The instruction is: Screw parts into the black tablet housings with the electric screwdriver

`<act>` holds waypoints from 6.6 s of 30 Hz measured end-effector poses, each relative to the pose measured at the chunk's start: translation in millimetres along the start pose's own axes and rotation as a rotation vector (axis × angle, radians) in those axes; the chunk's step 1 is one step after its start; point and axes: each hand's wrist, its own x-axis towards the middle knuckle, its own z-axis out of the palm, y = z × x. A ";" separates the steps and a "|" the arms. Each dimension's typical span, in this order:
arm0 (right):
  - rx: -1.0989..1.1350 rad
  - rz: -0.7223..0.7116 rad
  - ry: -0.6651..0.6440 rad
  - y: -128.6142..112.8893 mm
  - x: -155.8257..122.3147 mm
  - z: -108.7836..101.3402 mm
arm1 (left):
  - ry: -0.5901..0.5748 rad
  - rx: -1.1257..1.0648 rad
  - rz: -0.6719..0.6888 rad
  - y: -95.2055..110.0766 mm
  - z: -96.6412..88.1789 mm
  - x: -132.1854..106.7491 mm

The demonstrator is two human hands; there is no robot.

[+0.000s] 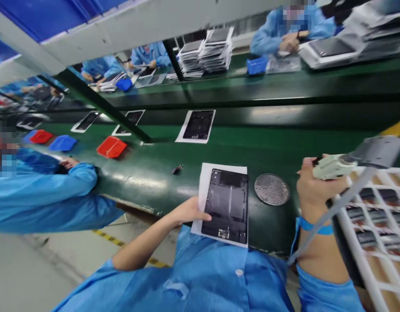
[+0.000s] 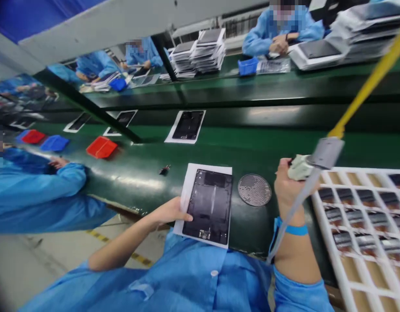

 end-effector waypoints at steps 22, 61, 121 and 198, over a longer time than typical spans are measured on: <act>0.152 0.003 -0.034 -15.1 -4.4 -2.2 | 0.842 0.413 0.231 -10.4 -166.2 22.7; 0.223 -0.098 0.068 0.0 2.4 9.4 | 0.374 -0.089 0.510 14.4 -125.2 81.7; 0.202 0.002 -0.123 -57.0 -14.1 3.3 | 0.251 0.893 0.781 86.2 62.6 179.2; 0.334 -0.001 -0.209 -88.6 -63.0 23.7 | 0.252 0.811 0.858 100.0 77.6 191.1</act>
